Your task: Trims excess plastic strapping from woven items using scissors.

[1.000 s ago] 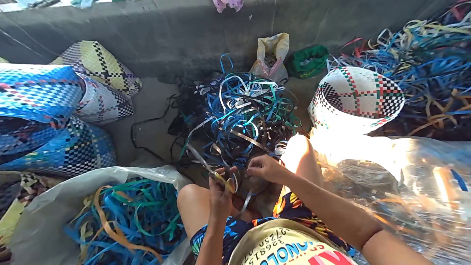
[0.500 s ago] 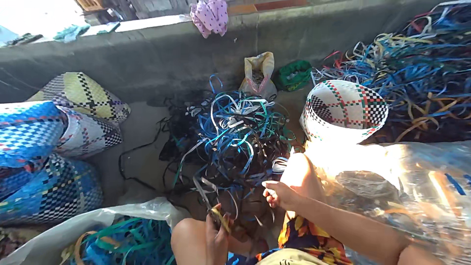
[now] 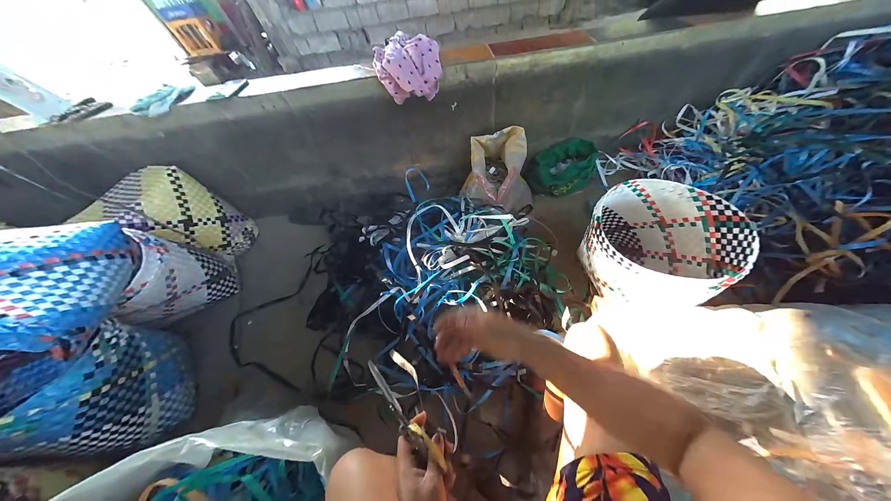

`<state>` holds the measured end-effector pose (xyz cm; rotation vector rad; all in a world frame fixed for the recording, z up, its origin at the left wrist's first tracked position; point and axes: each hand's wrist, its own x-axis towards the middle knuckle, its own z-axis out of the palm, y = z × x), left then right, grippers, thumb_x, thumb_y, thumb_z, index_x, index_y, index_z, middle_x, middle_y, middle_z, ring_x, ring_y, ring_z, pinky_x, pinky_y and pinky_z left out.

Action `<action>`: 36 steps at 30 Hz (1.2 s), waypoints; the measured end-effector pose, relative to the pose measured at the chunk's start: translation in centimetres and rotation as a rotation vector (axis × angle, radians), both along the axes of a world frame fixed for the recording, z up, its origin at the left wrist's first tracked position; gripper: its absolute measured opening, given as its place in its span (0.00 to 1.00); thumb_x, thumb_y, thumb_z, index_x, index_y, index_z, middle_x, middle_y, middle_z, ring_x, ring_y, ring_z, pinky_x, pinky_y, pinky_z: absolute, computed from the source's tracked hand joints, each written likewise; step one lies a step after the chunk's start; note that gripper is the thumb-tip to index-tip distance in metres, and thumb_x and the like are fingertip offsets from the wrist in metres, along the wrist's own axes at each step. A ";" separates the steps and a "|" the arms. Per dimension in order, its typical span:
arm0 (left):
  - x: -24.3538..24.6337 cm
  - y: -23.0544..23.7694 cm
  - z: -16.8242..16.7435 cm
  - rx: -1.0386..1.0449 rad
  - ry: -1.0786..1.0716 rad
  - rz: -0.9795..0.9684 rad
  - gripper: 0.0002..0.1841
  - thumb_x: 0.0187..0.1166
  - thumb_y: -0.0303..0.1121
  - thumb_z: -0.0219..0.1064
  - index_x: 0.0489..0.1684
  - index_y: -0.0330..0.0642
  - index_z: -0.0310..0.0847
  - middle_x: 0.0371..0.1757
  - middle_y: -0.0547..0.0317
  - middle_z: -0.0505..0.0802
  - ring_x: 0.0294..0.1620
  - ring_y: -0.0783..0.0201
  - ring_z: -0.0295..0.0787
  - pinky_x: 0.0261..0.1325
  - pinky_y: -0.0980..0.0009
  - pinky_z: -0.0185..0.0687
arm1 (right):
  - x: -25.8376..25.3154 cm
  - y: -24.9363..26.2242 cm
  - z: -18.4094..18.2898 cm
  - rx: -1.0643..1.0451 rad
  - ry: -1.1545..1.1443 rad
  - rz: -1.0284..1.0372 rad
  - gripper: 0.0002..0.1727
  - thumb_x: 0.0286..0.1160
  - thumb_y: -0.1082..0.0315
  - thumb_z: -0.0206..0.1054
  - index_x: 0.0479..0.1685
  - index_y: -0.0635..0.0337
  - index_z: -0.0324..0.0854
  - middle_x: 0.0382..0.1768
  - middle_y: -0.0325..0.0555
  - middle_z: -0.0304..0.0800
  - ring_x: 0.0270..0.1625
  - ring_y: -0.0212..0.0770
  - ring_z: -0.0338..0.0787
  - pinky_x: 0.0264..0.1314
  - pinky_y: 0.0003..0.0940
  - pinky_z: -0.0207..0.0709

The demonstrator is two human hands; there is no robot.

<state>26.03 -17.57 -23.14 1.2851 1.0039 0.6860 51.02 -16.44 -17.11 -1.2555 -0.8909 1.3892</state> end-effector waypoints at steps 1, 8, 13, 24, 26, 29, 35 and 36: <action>0.5 -0.1 0.2 0.007 -0.009 0.037 0.23 0.81 0.22 0.57 0.75 0.31 0.62 0.31 0.62 0.89 0.21 0.74 0.85 0.22 0.78 0.83 | -3.2 -1.5 -1.0 -0.019 -0.018 0.086 0.24 0.92 0.66 0.50 0.80 0.70 0.66 0.63 0.61 0.85 0.60 0.47 0.89 0.69 0.43 0.81; 2.8 -0.3 1.7 0.098 -0.041 0.092 0.29 0.71 0.24 0.62 0.76 0.30 0.64 0.55 0.52 0.86 0.48 0.74 0.87 0.50 0.74 0.86 | -12.1 -6.5 -4.4 -0.081 -0.011 -0.112 0.30 0.94 0.56 0.50 0.88 0.64 0.58 0.67 0.63 0.81 0.63 0.48 0.85 0.69 0.45 0.77; 2.6 1.0 3.2 0.275 -0.161 0.132 0.23 0.85 0.26 0.53 0.77 0.27 0.58 0.39 0.58 0.92 0.24 0.76 0.82 0.26 0.79 0.77 | -10.0 -10.0 -2.5 -0.036 -0.309 -0.104 0.22 0.92 0.57 0.54 0.66 0.65 0.83 0.59 0.55 0.90 0.61 0.43 0.88 0.70 0.44 0.78; 1.1 -1.0 5.9 0.010 -1.077 0.115 0.11 0.88 0.40 0.58 0.58 0.59 0.85 0.31 0.65 0.92 0.25 0.72 0.86 0.32 0.76 0.84 | -14.5 -6.9 1.4 -0.052 0.484 -0.280 0.29 0.98 0.55 0.35 0.62 0.63 0.81 0.44 0.42 0.94 0.45 0.33 0.92 0.53 0.34 0.86; 0.2 -1.3 4.9 0.049 -1.008 0.189 0.12 0.90 0.36 0.51 0.58 0.57 0.82 0.28 0.67 0.90 0.22 0.75 0.83 0.27 0.79 0.81 | -14.1 -6.8 2.6 0.065 0.245 -0.336 0.24 0.97 0.63 0.38 0.62 0.67 0.79 0.45 0.41 0.91 0.43 0.30 0.90 0.50 0.29 0.85; -1.3 -0.1 4.4 0.225 -0.929 0.306 0.12 0.89 0.33 0.48 0.59 0.57 0.76 0.29 0.70 0.90 0.25 0.75 0.85 0.30 0.79 0.82 | -14.0 -9.5 3.0 0.231 -0.213 -0.150 0.18 0.90 0.64 0.48 0.48 0.65 0.83 0.30 0.34 0.83 0.30 0.24 0.80 0.38 0.24 0.79; -0.7 -0.1 6.4 0.281 -1.014 0.165 0.13 0.81 0.45 0.69 0.60 0.63 0.82 0.32 0.69 0.91 0.29 0.73 0.87 0.35 0.77 0.84 | -16.7 -10.2 -0.1 -0.095 0.190 0.112 0.30 0.95 0.46 0.39 0.59 0.60 0.81 0.38 0.37 0.92 0.37 0.30 0.91 0.43 0.31 0.88; -0.4 -0.9 6.3 0.214 -1.007 0.131 0.12 0.81 0.45 0.68 0.60 0.65 0.83 0.33 0.70 0.92 0.30 0.74 0.87 0.37 0.77 0.84 | -16.5 -9.2 0.6 -0.089 0.337 -0.086 0.28 0.96 0.50 0.37 0.58 0.59 0.81 0.37 0.37 0.92 0.38 0.31 0.91 0.44 0.31 0.86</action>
